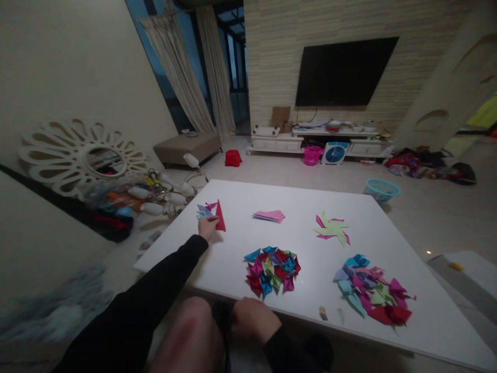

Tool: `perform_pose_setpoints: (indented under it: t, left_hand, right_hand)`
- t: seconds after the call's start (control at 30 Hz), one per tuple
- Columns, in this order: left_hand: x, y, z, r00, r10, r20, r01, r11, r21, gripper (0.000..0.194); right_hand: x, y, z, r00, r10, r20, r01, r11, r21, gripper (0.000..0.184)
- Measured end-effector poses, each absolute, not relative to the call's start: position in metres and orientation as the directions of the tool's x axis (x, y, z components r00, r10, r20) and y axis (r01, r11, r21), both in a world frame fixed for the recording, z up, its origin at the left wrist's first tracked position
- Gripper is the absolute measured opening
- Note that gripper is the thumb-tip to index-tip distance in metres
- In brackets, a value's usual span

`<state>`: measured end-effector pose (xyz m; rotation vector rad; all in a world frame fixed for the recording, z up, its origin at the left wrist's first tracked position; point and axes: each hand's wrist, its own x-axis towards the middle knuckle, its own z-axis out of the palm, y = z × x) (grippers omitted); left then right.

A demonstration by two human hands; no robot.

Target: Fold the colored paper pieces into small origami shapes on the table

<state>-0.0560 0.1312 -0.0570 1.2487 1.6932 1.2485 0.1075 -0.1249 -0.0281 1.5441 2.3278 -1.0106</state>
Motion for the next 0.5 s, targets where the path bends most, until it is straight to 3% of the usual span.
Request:
perform_pose_setpoints:
  t: [0.07, 0.13, 0.17, 0.23, 0.33, 0.4, 0.5]
  left_hand:
    - [-0.028, 0.116, -0.036, -0.195, 0.981, 0.018, 0.198, 0.022, 0.98, 0.026]
    - [0.004, 0.091, -0.015, -0.084, 0.996, 0.028, 0.105, -0.019, 0.994, 0.034]
    - [0.019, 0.074, -0.007, -0.014, 0.999, 0.031, 0.035, -0.03, 0.999, 0.037]
    - [0.045, 0.039, 0.002, 0.191, 0.982, 0.006, -0.271, 0.047, 0.961, 0.044]
    - [0.07, -0.008, -0.002, 0.323, 0.945, -0.05, -0.465, 0.204, 0.862, 0.047]
    - [0.077, -0.025, -0.012, 0.358, 0.929, -0.095, -0.501, 0.278, 0.82, 0.047]
    - [0.079, -0.029, -0.029, 0.394, 0.909, -0.133, -0.481, 0.327, 0.813, 0.047]
  right_hand:
    - [0.131, -0.114, -0.025, -0.35, 0.86, -0.371, 0.881, 0.168, -0.443, 0.025]
    - [0.157, -0.102, -0.02, -0.143, 0.974, -0.176, 0.89, 0.049, -0.453, 0.023]
    - [0.169, -0.097, -0.017, -0.011, 0.997, -0.074, 0.873, -0.027, -0.486, 0.025]
    - [0.19, -0.088, -0.013, 0.23, 0.97, 0.079, 0.746, -0.124, -0.654, 0.035]
    - [0.207, -0.081, -0.012, 0.432, 0.896, 0.099, 0.329, -0.055, -0.943, 0.049]
    - [0.208, -0.08, -0.013, 0.456, 0.888, 0.061, 0.072, 0.031, -0.997, 0.051]
    - [0.203, -0.079, -0.016, 0.452, 0.891, 0.049, -0.037, 0.074, -0.997, 0.045]
